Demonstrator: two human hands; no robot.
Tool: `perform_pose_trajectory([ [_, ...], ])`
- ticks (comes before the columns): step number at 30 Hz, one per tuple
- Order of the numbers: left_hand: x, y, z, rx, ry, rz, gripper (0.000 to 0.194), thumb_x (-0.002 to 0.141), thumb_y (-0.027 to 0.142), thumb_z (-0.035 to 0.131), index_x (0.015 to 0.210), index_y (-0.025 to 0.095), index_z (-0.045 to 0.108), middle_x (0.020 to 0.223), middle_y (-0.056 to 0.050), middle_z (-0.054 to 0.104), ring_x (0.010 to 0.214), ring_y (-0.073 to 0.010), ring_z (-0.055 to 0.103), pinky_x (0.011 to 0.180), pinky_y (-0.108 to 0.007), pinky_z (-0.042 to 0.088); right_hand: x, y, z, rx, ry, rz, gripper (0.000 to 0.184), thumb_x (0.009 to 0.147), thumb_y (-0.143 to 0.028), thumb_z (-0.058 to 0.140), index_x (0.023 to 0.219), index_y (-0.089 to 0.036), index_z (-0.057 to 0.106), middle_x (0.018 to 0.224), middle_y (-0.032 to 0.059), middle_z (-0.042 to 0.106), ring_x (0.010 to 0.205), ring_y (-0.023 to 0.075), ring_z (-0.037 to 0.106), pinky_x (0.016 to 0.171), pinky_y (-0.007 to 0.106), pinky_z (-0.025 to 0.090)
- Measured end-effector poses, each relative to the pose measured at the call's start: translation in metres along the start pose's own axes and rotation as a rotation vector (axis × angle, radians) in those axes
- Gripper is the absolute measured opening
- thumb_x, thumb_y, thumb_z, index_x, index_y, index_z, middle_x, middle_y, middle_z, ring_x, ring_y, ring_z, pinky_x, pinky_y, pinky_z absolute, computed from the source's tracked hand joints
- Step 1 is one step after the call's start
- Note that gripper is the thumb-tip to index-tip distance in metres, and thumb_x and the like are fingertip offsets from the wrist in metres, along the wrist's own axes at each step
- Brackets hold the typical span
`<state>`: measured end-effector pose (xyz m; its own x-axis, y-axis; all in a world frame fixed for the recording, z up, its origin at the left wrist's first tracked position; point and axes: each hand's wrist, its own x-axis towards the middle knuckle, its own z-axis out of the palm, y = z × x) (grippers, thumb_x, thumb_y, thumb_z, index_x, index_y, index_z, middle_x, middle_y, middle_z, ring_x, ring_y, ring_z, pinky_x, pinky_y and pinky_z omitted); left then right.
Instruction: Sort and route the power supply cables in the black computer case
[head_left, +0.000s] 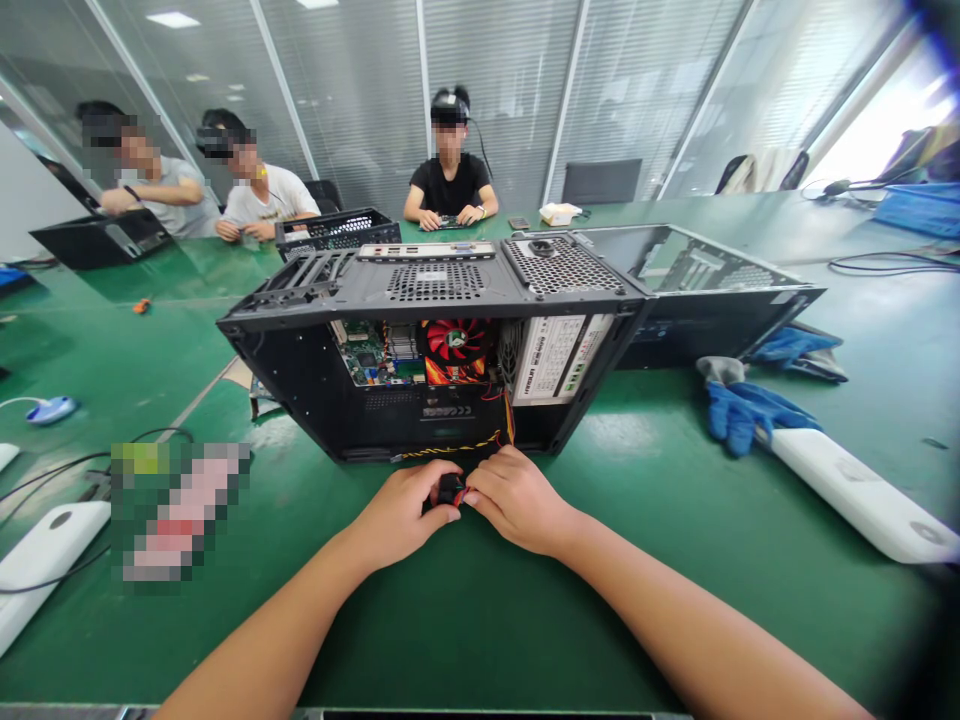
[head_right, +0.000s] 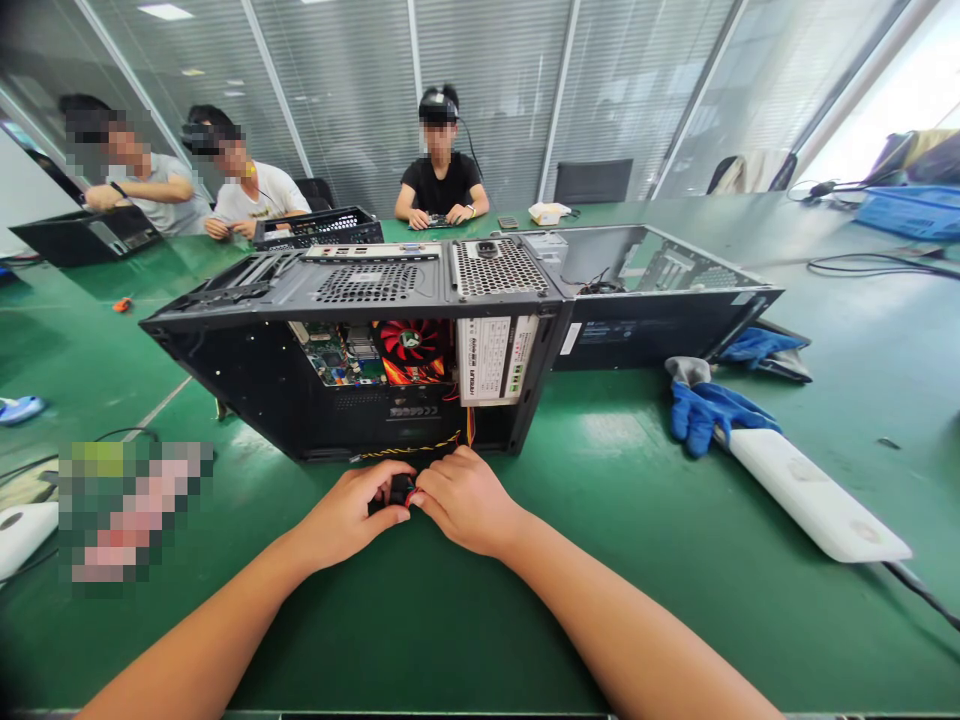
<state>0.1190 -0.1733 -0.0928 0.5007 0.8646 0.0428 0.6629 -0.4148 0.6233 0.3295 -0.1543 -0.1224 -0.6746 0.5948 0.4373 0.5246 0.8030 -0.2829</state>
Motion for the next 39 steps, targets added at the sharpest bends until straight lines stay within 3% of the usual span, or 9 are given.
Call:
perform_pose_trajectory([
  [6,-0.0005,-0.0060,0.0042,0.239,0.078,0.170,0.028,0.089,0.026,0.061,0.114,0.018,0.052,0.101,-0.007,0.069,0.091,-0.0225,0.065,0.081,-0.036,0.050,0.0035,-0.0037,-0.0052,0.027,-0.030,-0.006,0.033,0.101,-0.029,0.037,0.078,-0.017,0.058,0.071,0.0033,0.063,0.066,0.0159,0.053,0.070,0.032,0.031],
  [18,-0.0016,-0.0082,0.0099,0.383,0.289,0.334,0.028,0.092,0.029,0.059,0.116,0.016,0.052,0.092,-0.007,0.071,0.082,-0.0226,0.068,0.078,-0.038,0.055,0.0046,-0.0035,-0.0094,0.268,-0.027,0.098,0.036,0.102,-0.033,0.031,0.075,-0.019,0.051,0.068,0.0003,0.058,0.063,0.0145,0.051,0.071,0.030,0.033],
  [28,-0.0037,-0.0106,0.0091,0.204,0.126,0.156,0.040,0.091,0.028,0.058,0.129,0.019,0.047,0.110,-0.010,0.067,0.098,-0.0231,0.065,0.085,-0.039,0.053,0.0011,-0.0016,-0.0015,0.112,0.044,0.046,0.030,0.101,-0.034,0.037,0.085,-0.018,0.057,0.075,0.0050,0.064,0.068,0.0179,0.055,0.072,0.033,0.035],
  [32,-0.0033,-0.0083,0.0092,0.158,0.113,0.081,0.047,0.088,0.029,0.062,0.132,0.018,0.047,0.100,-0.008,0.068,0.088,-0.0215,0.066,0.078,-0.036,0.053,0.0007,-0.0010,-0.0015,0.066,0.056,0.044,0.033,0.101,-0.035,0.037,0.082,-0.017,0.058,0.073,0.0053,0.062,0.067,0.0180,0.054,0.071,0.032,0.035],
  [39,-0.0009,-0.0025,0.0055,0.141,0.090,0.030,0.031,0.085,0.026,0.066,0.114,0.019,0.057,0.087,-0.003,0.067,0.076,-0.0179,0.064,0.070,-0.030,0.050,0.0014,-0.0017,-0.0024,0.087,0.024,0.056,0.037,0.101,-0.036,0.038,0.076,-0.017,0.058,0.069,0.0034,0.060,0.066,0.0162,0.052,0.070,0.031,0.034],
])
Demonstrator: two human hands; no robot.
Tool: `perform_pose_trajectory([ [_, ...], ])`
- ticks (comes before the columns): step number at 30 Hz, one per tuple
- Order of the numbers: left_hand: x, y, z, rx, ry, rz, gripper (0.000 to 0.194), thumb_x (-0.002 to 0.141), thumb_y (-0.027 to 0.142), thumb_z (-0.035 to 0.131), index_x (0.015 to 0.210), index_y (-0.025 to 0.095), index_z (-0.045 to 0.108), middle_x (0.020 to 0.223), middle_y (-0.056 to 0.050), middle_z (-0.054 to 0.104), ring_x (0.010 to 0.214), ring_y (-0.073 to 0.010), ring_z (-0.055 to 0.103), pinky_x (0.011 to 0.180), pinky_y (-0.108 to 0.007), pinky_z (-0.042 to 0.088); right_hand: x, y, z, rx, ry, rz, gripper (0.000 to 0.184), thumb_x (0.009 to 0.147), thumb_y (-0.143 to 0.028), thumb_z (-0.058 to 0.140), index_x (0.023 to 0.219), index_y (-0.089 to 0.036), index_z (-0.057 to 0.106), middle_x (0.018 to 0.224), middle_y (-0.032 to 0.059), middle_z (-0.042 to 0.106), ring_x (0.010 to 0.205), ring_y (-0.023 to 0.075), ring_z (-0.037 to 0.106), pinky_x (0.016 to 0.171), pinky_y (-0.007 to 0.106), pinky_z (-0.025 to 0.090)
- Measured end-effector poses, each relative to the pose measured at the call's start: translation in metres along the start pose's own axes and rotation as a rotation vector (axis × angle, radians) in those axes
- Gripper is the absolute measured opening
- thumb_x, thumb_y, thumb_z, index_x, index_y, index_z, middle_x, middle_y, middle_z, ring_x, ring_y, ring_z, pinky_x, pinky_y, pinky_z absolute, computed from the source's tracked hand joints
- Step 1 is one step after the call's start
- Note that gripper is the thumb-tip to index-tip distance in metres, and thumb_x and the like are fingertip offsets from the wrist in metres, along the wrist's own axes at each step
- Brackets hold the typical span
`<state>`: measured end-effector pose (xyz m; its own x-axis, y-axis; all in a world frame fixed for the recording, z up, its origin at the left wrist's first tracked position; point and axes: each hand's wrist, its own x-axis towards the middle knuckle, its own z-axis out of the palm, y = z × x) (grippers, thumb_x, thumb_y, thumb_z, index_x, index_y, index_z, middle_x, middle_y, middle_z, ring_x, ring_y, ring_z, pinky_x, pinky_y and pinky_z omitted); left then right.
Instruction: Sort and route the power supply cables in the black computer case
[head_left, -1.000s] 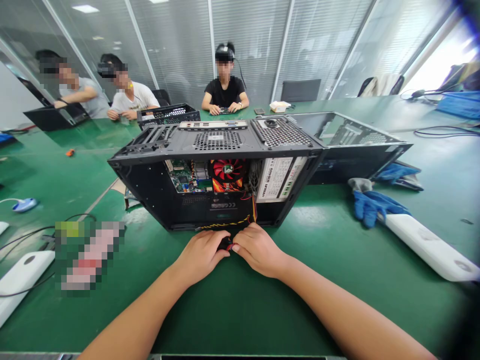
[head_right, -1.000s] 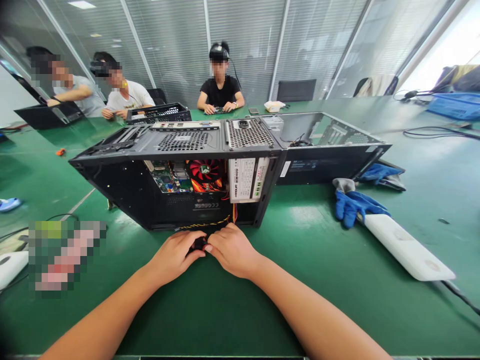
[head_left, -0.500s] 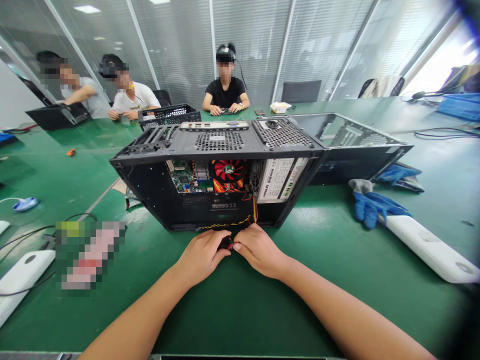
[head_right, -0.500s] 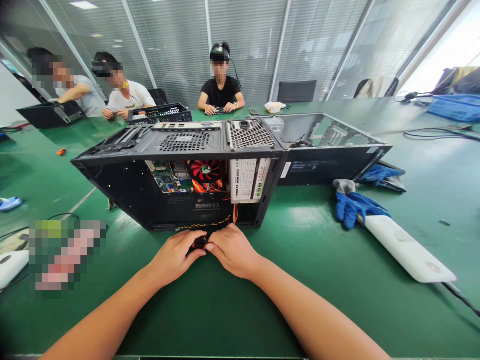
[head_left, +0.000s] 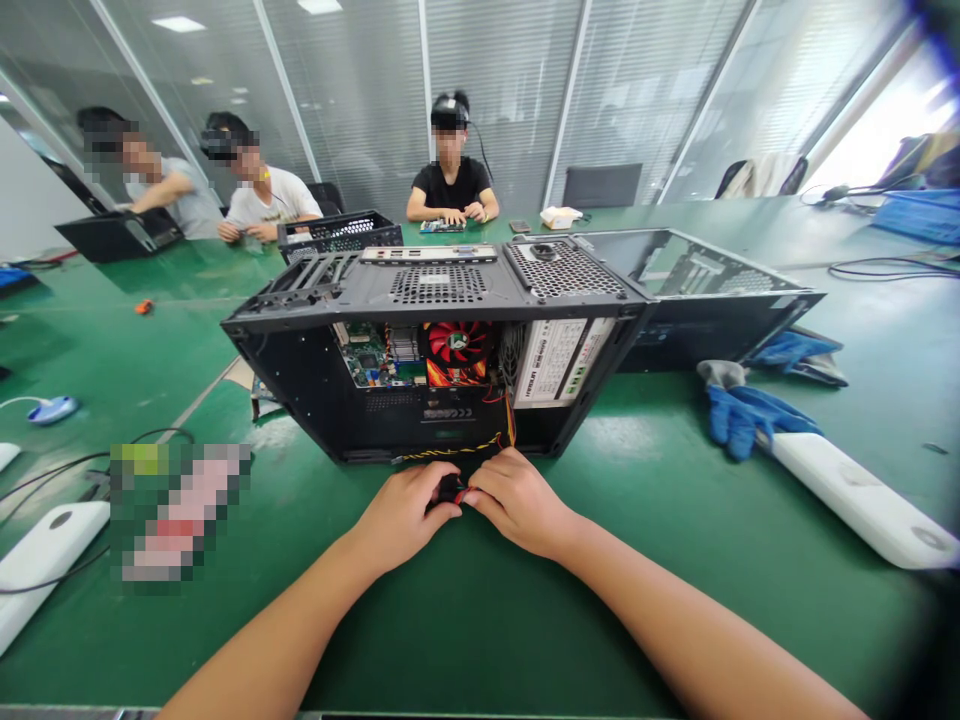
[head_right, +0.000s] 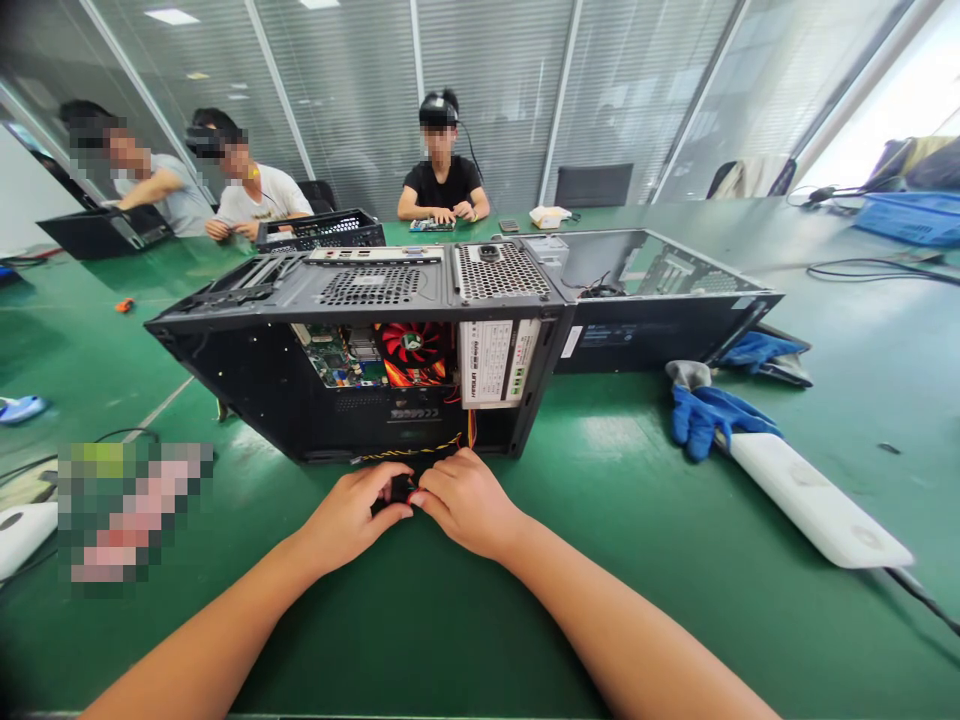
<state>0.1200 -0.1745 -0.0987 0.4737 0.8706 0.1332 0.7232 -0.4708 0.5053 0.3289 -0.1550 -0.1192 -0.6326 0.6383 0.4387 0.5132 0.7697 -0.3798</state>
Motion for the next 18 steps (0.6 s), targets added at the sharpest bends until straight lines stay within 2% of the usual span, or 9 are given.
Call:
perform_pose_trajectory([
  [6,-0.0009,-0.0031,0.0022,0.086,0.065,0.123,0.028,0.091,0.030,0.060,0.115,0.018,0.053,0.098,-0.008,0.069,0.088,-0.0213,0.066,0.078,-0.035,0.053,0.0016,-0.0019,-0.0029,0.073,-0.039,0.042,0.037,0.101,-0.034,0.036,0.075,-0.018,0.056,0.069,0.0025,0.061,0.066,0.0160,0.052,0.071,0.031,0.034],
  [12,-0.0016,-0.0045,0.0050,0.254,0.168,0.244,0.021,0.093,0.030,0.056,0.109,0.017,0.054,0.088,-0.007,0.070,0.081,-0.0225,0.067,0.076,-0.038,0.054,0.0032,-0.0032,-0.0057,0.123,-0.050,0.044,0.038,0.102,-0.034,0.034,0.072,-0.019,0.053,0.066,0.0010,0.059,0.062,0.0151,0.051,0.070,0.031,0.035],
  [15,-0.0019,-0.0056,0.0062,0.285,0.184,0.249,0.021,0.093,0.032,0.056,0.108,0.017,0.055,0.088,-0.007,0.069,0.080,-0.0224,0.067,0.076,-0.038,0.054,0.0031,-0.0028,-0.0050,0.141,-0.050,0.036,0.038,0.102,-0.034,0.034,0.071,-0.019,0.052,0.064,0.0006,0.058,0.062,0.0148,0.052,0.069,0.031,0.035],
  [18,-0.0018,-0.0055,0.0057,0.233,0.147,0.206,0.021,0.093,0.031,0.056,0.109,0.018,0.053,0.089,-0.007,0.069,0.081,-0.0216,0.066,0.076,-0.036,0.053,0.0023,-0.0026,-0.0035,0.149,-0.028,0.037,0.035,0.101,-0.033,0.038,0.075,-0.019,0.055,0.068,0.0012,0.061,0.065,0.0152,0.055,0.072,0.031,0.036],
])
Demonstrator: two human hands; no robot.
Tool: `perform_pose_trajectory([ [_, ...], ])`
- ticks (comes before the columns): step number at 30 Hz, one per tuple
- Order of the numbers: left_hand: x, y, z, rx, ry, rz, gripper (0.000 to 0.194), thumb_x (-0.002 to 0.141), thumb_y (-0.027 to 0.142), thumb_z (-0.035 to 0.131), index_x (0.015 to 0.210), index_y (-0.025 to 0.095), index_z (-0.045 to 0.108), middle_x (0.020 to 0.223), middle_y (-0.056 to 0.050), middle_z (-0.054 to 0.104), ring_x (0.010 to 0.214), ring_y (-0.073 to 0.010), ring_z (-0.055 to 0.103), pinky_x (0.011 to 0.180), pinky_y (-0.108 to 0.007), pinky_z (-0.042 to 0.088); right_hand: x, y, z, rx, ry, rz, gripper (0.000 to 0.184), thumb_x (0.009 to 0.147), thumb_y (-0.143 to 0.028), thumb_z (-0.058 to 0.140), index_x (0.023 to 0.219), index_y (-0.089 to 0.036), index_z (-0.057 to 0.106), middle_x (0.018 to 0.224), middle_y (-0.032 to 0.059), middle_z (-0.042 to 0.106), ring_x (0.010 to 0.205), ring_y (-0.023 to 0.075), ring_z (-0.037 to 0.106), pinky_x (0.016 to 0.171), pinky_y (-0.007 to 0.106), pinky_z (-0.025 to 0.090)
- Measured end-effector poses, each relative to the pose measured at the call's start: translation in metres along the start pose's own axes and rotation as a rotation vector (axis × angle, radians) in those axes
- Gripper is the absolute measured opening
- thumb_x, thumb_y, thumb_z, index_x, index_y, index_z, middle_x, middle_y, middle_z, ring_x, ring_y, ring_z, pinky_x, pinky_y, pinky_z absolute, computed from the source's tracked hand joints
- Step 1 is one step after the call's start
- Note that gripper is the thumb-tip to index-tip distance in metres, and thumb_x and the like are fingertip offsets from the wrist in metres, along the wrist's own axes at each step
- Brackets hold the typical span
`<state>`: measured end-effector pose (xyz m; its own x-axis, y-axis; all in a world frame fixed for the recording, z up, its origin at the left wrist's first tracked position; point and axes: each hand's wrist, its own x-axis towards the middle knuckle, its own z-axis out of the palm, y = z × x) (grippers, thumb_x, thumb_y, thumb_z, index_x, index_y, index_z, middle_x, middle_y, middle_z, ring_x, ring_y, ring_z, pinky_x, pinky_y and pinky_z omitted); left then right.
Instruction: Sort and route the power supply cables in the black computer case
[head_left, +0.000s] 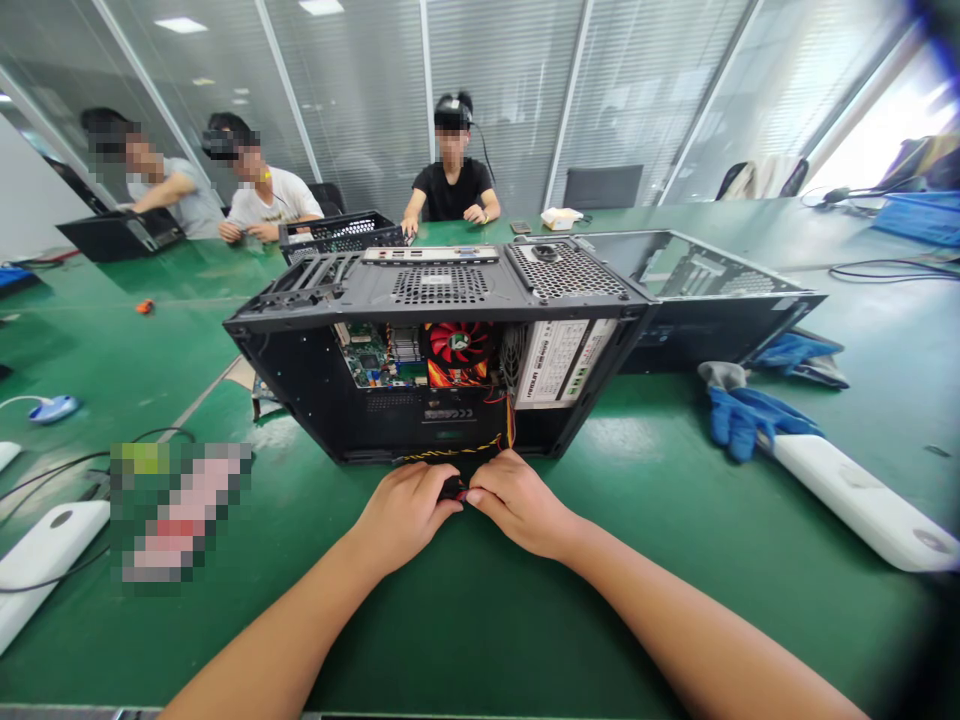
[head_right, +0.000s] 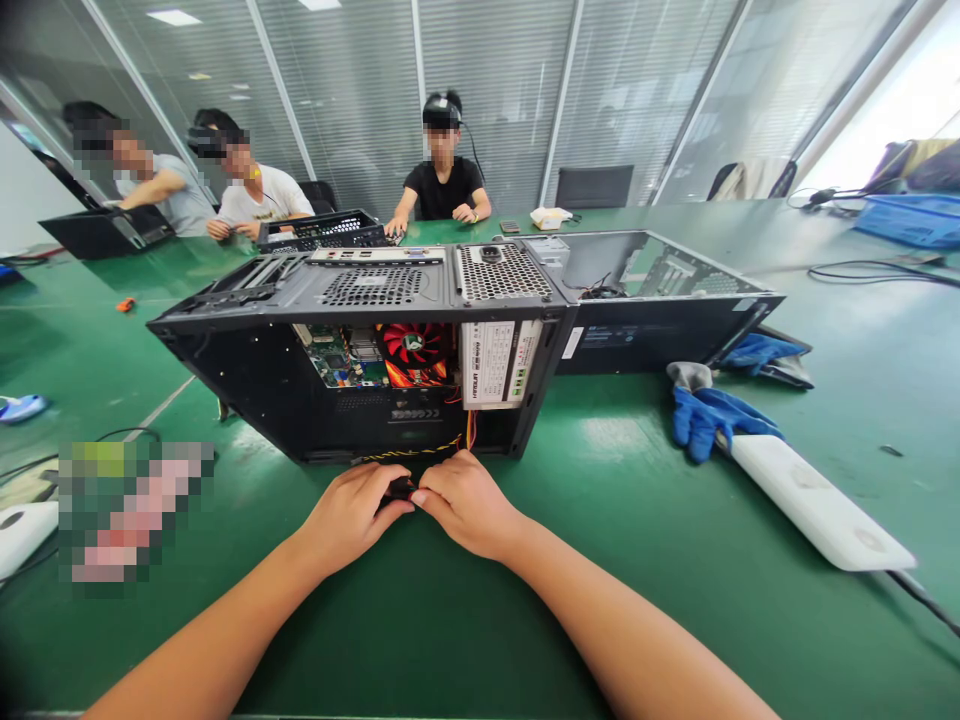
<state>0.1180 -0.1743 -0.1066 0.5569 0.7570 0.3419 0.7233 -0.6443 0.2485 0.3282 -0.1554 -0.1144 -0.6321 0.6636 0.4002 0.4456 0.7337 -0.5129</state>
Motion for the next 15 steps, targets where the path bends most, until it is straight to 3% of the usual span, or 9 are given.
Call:
perform_pose_trajectory([
  [6,0.0003,0.0026,-0.0044,-0.130,-0.093,-0.069,0.022,0.093,0.029,0.055,0.112,0.019,0.050,0.099,-0.007,0.067,0.090,-0.0217,0.065,0.080,-0.036,0.052,-0.0015,-0.0003,0.0012,-0.035,0.078,-0.007,0.026,0.099,-0.034,0.043,0.086,-0.018,0.059,0.074,0.0035,0.064,0.068,0.0169,0.056,0.072,0.031,0.037],
  [15,0.0005,0.0016,-0.0024,-0.100,-0.059,-0.041,0.023,0.091,0.031,0.056,0.111,0.019,0.052,0.099,-0.007,0.065,0.089,-0.0213,0.063,0.080,-0.036,0.051,-0.0004,-0.0018,0.0005,-0.009,0.042,0.010,0.032,0.100,-0.031,0.041,0.076,-0.018,0.058,0.068,0.0013,0.061,0.065,0.0151,0.054,0.071,0.031,0.036],
])
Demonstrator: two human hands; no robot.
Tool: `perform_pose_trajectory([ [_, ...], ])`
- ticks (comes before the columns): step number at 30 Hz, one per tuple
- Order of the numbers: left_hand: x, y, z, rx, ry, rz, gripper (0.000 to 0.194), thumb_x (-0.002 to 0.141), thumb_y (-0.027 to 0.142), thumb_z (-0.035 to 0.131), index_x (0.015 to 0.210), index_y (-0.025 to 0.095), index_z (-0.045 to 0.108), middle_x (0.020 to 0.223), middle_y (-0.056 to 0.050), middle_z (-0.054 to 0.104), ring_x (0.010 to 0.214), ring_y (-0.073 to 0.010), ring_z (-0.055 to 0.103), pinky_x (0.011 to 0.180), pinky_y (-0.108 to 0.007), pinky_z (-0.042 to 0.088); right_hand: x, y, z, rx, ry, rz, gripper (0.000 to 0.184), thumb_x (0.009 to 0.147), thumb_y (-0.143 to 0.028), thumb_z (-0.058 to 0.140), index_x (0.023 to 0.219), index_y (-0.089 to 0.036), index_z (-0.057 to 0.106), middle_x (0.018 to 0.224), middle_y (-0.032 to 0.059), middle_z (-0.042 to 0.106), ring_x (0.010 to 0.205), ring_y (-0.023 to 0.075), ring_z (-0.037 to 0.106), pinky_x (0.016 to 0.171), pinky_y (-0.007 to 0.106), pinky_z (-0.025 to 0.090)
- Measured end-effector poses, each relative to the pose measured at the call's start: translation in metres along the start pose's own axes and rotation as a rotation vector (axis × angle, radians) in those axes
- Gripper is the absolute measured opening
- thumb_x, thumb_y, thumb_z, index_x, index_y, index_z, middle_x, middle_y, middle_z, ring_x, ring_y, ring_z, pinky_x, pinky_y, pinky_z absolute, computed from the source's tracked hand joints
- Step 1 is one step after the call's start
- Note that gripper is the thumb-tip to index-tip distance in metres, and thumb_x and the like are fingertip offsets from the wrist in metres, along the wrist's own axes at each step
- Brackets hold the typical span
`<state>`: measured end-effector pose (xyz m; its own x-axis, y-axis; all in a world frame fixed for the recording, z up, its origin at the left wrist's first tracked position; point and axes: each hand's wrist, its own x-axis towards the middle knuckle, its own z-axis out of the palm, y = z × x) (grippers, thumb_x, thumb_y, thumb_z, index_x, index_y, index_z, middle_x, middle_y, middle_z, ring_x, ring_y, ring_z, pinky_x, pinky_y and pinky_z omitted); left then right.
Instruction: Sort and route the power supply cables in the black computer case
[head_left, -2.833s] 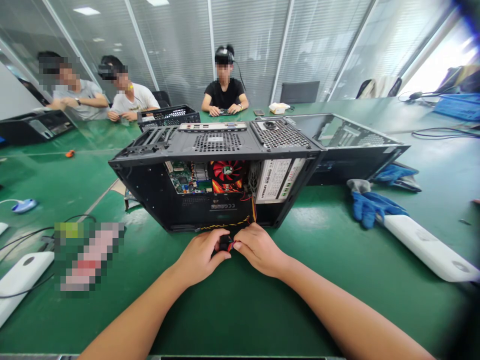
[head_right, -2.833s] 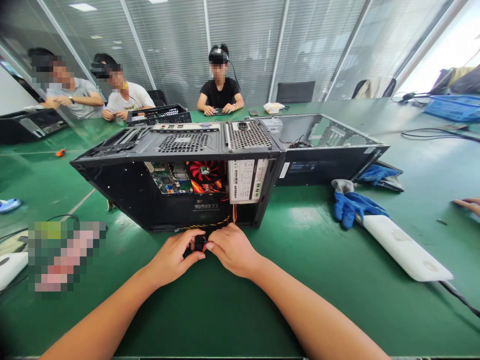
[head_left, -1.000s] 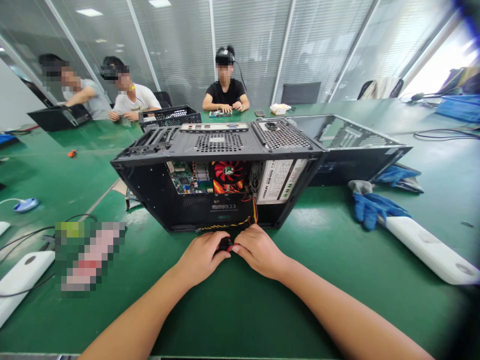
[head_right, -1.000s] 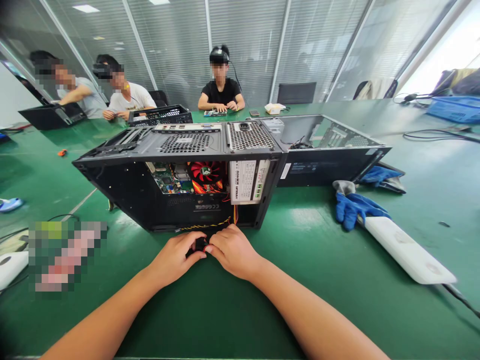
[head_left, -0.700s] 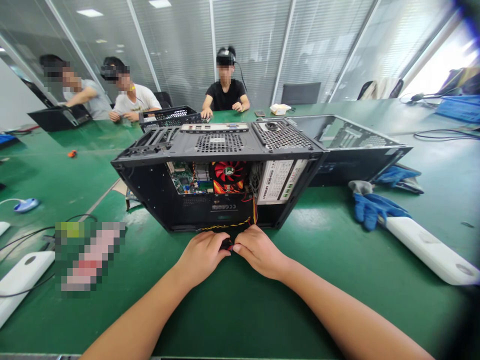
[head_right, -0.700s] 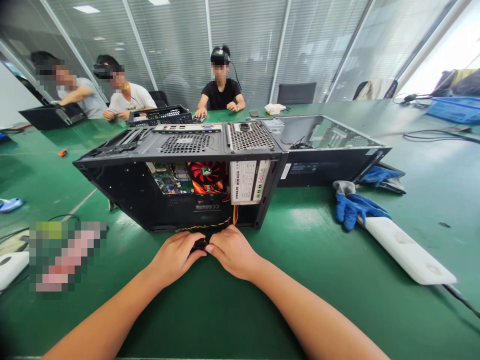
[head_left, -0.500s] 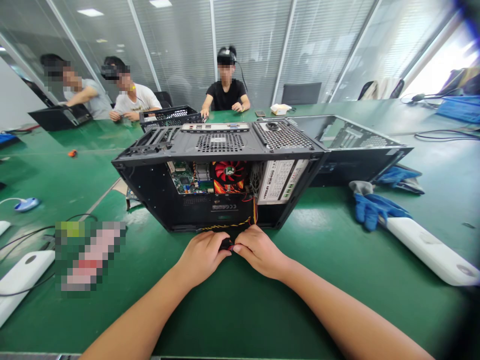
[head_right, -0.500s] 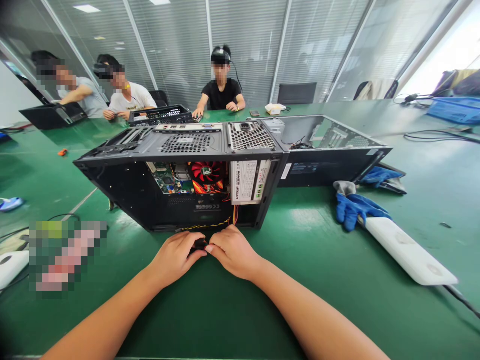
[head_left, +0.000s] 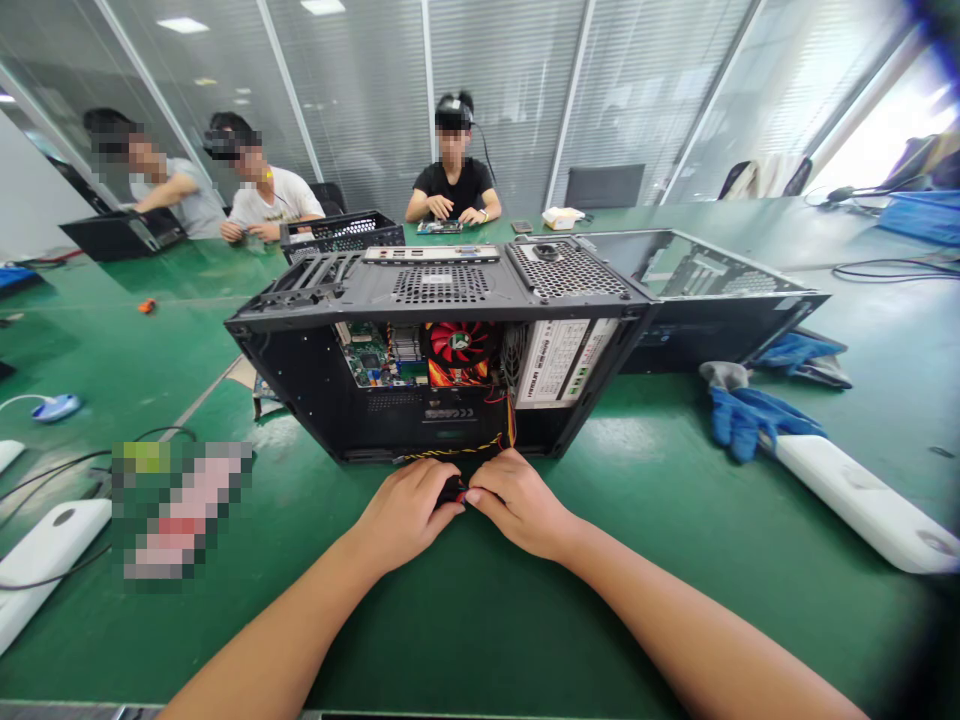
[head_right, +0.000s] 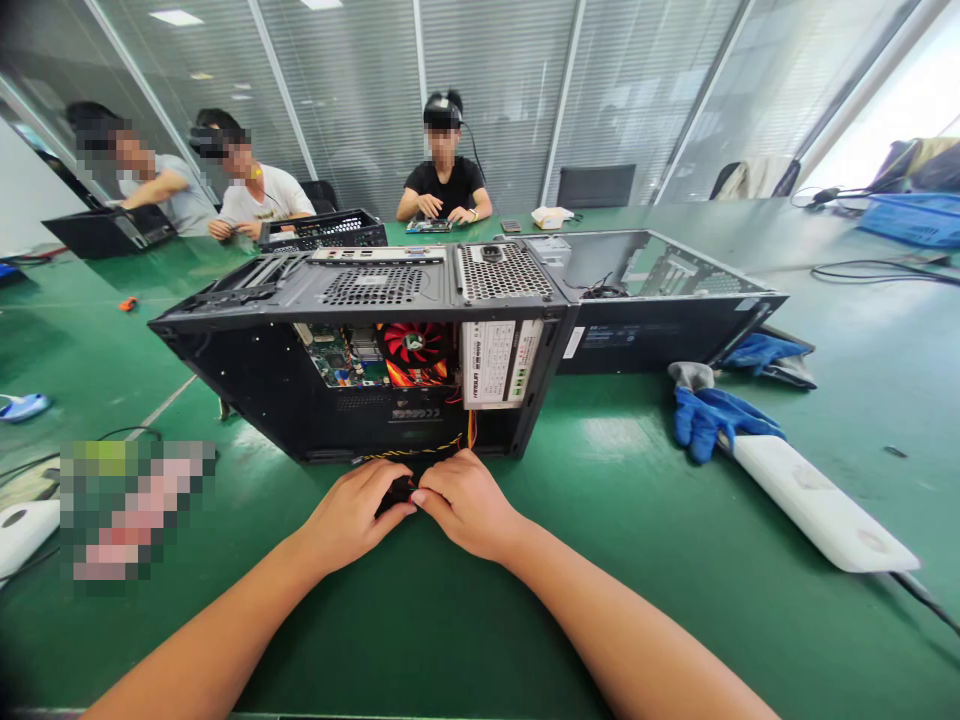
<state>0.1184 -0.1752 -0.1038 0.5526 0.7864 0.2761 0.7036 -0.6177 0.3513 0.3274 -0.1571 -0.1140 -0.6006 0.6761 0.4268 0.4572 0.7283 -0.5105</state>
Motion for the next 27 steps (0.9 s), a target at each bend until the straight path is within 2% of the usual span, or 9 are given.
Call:
perform_pose_trajectory([
  [7,-0.0001,-0.0025,0.0043,0.100,0.101,0.063,0.024,0.090,0.037,0.060,0.104,0.017,0.054,0.087,-0.006,0.066,0.079,-0.0211,0.063,0.073,-0.036,0.051,0.0030,-0.0017,-0.0042,0.116,-0.003,0.051,0.033,0.099,-0.030,0.042,0.071,-0.018,0.055,0.063,-0.0015,0.056,0.062,0.0134,0.049,0.069,0.030,0.036],
  [13,0.0007,-0.0016,0.0043,0.123,0.162,0.099,0.024,0.091,0.038,0.059,0.101,0.017,0.057,0.086,-0.007,0.067,0.077,-0.0208,0.063,0.072,-0.036,0.051,0.0029,0.0001,-0.0040,0.155,-0.004,0.062,0.034,0.099,-0.031,0.042,0.070,-0.019,0.054,0.061,-0.0022,0.054,0.061,0.0130,0.048,0.068,0.028,0.036],
  [17,0.0006,-0.0009,0.0030,0.116,0.136,0.078,0.022,0.091,0.034,0.058,0.105,0.017,0.056,0.088,-0.007,0.066,0.079,-0.0212,0.063,0.074,-0.036,0.052,0.0023,-0.0010,-0.0020,0.137,0.026,0.055,0.029,0.098,-0.029,0.045,0.073,-0.018,0.057,0.065,-0.0013,0.058,0.063,0.0134,0.051,0.069,0.029,0.036],
  [22,-0.0005,-0.0013,0.0037,0.057,0.068,0.049,0.031,0.091,0.030,0.057,0.118,0.017,0.051,0.105,-0.009,0.066,0.094,-0.0229,0.063,0.084,-0.039,0.052,0.0002,-0.0008,0.0006,0.067,0.032,0.033,0.029,0.099,-0.030,0.044,0.076,-0.019,0.057,0.069,0.0006,0.062,0.065,0.0150,0.053,0.072,0.030,0.036],
  [27,-0.0005,-0.0009,0.0046,0.054,0.025,0.051,0.026,0.091,0.026,0.056,0.115,0.017,0.052,0.103,-0.009,0.066,0.092,-0.0229,0.063,0.083,-0.039,0.052,-0.0016,0.0023,0.0030,-0.093,-0.010,-0.051,0.033,0.100,-0.033,0.040,0.077,-0.018,0.057,0.070,0.0035,0.062,0.066,0.0166,0.054,0.072,0.032,0.034],
])
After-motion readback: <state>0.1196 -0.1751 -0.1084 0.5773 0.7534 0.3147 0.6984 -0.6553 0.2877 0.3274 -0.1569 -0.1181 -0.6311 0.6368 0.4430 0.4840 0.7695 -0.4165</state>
